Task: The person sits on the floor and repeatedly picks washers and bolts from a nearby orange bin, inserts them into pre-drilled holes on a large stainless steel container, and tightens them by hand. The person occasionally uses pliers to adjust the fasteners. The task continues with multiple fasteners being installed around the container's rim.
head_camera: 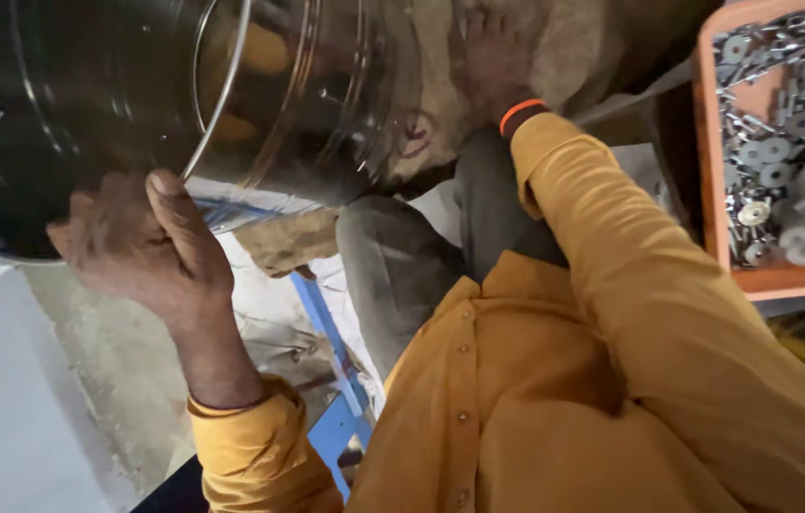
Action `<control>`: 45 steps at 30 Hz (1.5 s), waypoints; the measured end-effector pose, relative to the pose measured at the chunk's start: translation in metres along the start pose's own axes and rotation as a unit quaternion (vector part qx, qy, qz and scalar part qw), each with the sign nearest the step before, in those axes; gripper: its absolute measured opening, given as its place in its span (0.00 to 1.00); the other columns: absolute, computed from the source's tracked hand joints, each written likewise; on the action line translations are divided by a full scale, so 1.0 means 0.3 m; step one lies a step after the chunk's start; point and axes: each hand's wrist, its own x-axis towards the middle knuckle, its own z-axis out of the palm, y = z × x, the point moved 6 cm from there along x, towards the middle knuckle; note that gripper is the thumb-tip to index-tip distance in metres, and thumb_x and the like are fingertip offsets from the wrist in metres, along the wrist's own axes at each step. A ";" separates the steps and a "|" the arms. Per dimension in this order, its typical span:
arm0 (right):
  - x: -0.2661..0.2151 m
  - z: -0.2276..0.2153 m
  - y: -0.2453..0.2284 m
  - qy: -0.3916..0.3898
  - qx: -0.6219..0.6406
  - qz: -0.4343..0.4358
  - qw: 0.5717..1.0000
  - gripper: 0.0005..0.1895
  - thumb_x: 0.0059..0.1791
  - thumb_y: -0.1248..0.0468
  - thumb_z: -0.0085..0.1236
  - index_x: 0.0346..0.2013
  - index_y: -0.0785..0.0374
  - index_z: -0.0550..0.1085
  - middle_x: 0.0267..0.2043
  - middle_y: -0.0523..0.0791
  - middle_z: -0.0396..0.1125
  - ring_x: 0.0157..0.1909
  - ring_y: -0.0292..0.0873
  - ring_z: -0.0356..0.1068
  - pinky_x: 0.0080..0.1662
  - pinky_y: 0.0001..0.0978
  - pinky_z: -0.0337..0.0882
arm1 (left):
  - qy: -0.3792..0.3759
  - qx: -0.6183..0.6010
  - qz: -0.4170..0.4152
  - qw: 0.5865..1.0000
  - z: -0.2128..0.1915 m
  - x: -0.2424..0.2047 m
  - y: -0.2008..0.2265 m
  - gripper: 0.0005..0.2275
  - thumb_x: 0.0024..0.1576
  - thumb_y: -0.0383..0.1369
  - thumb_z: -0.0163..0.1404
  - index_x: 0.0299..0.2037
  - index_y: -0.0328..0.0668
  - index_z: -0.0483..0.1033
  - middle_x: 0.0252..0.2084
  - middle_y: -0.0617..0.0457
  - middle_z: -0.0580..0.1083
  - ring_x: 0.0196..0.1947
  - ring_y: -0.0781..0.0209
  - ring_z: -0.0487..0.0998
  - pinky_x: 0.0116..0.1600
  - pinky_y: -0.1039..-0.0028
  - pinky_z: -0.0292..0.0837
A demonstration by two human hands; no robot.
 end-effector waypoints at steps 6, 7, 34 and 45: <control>-0.009 -0.014 0.100 -0.093 0.140 0.034 0.985 0.17 0.53 0.55 0.64 0.52 0.62 0.76 0.50 0.56 0.73 0.51 0.60 0.72 0.52 0.51 0.71 | -0.003 -0.009 -0.009 1.000 0.006 0.002 -0.006 0.26 0.76 0.45 0.33 0.25 0.41 0.67 0.27 0.50 0.65 0.29 0.53 0.63 0.43 0.63 0.53; -0.013 -0.083 0.092 -0.027 0.165 -0.004 0.986 0.15 0.52 0.58 0.67 0.50 0.61 0.77 0.46 0.56 0.74 0.47 0.61 0.72 0.47 0.52 0.71 | 0.006 -0.009 -0.005 1.000 0.011 0.008 -0.009 0.26 0.76 0.45 0.33 0.25 0.42 0.67 0.28 0.51 0.66 0.28 0.54 0.63 0.43 0.63 0.54; -0.480 -1.090 -0.446 0.180 0.153 -0.300 0.924 0.26 0.56 0.71 0.62 0.69 0.51 0.74 0.51 0.42 0.69 0.48 0.45 0.67 0.51 0.41 0.63 | 0.056 0.011 0.031 0.998 0.016 -0.006 -0.020 0.24 0.76 0.42 0.35 0.27 0.44 0.72 0.26 0.49 0.68 0.30 0.51 0.67 0.42 0.63 0.56; -0.460 -1.092 -0.540 0.217 -0.084 -0.354 0.906 0.29 0.54 0.73 0.56 0.69 0.52 0.75 0.51 0.40 0.67 0.45 0.39 0.64 0.55 0.36 0.59 | 0.064 -0.033 0.026 0.997 -0.004 0.012 -0.002 0.23 0.75 0.41 0.37 0.28 0.43 0.75 0.31 0.50 0.72 0.33 0.52 0.68 0.45 0.63 0.55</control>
